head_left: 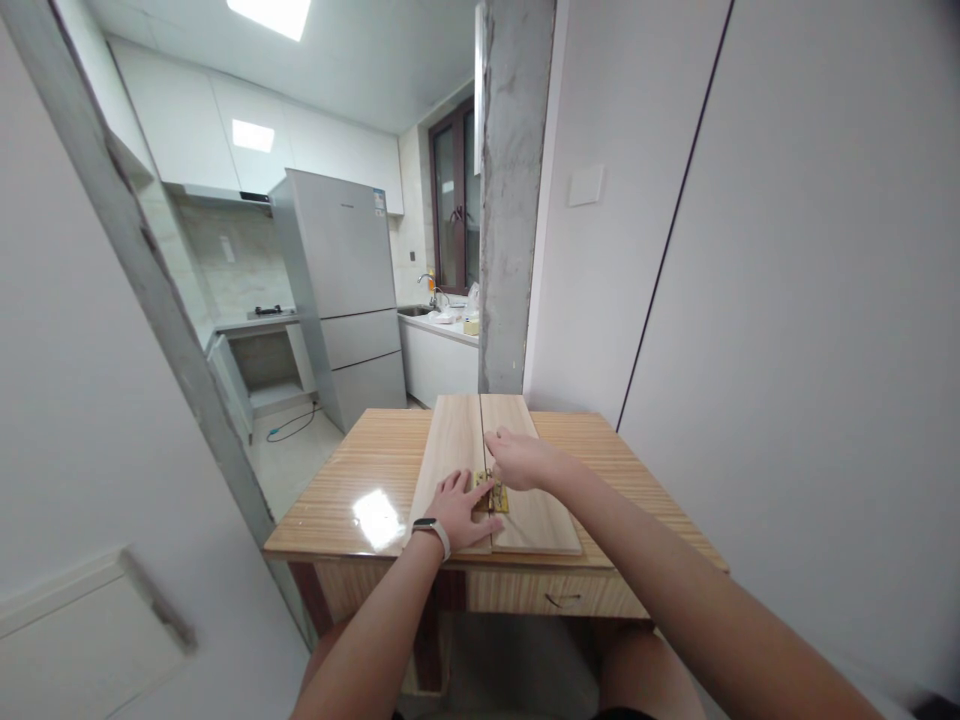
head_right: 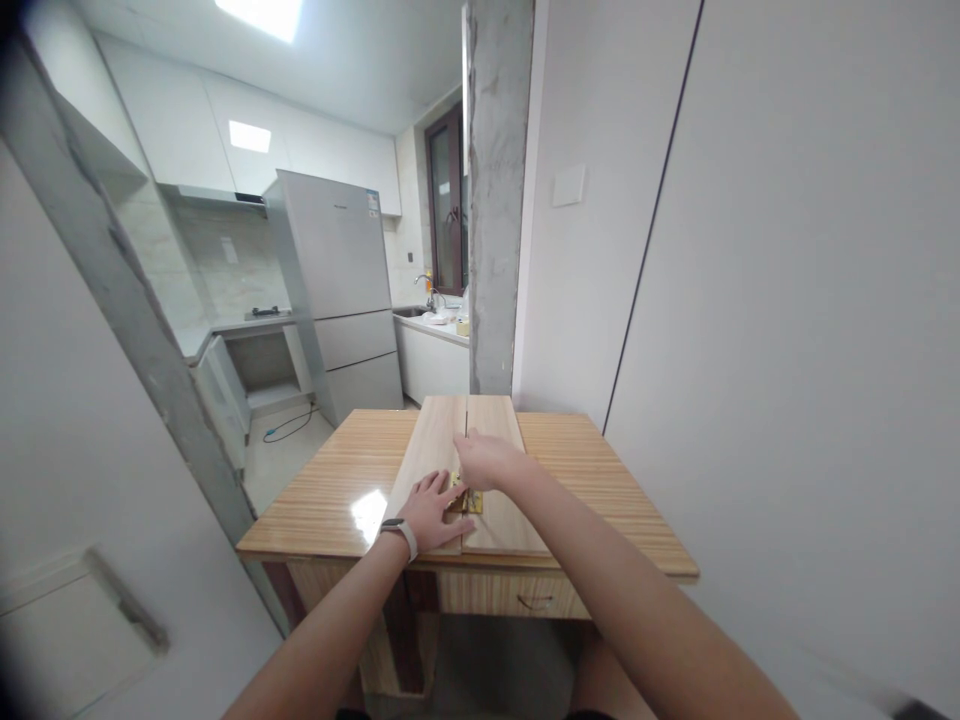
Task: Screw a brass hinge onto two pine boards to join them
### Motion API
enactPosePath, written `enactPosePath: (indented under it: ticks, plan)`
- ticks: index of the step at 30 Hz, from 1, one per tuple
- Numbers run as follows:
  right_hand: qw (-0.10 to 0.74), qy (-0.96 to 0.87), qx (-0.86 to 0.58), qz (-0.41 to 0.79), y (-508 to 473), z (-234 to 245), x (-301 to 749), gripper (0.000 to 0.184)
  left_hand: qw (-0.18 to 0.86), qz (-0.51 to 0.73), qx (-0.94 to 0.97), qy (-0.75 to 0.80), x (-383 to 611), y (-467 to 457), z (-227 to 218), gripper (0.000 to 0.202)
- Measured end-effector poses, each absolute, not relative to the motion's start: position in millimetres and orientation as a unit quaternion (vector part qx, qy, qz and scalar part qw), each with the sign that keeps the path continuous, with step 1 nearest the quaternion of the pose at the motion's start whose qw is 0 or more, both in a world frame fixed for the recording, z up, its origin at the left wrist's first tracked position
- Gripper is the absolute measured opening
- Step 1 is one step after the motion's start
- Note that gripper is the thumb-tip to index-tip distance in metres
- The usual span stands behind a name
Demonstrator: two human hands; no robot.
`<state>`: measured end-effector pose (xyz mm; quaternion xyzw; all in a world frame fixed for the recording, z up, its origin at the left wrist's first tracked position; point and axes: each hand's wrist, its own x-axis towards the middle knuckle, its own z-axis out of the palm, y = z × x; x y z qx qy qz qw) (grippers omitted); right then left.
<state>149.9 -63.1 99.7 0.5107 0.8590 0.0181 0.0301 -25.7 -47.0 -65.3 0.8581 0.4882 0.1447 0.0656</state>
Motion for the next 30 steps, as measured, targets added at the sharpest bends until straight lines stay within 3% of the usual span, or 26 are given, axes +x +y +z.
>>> enactPosePath:
  ticks: [20,25,30]
  plan:
    - [0.025,0.873,0.485,0.057,-62.5,107.4,153.0,0.020,0.074,0.141,0.854,0.495,-23.6,-50.2,-60.5,0.085]
    - [0.025,0.855,0.512,0.078,-64.8,101.6,150.6,0.032,0.073,0.141,0.854,0.496,-24.7,-49.8,-60.9,0.085]
    - [0.013,0.852,0.521,0.055,-65.5,97.9,151.6,0.031,0.072,0.141,0.856,0.492,-24.3,-49.2,-62.1,0.084]
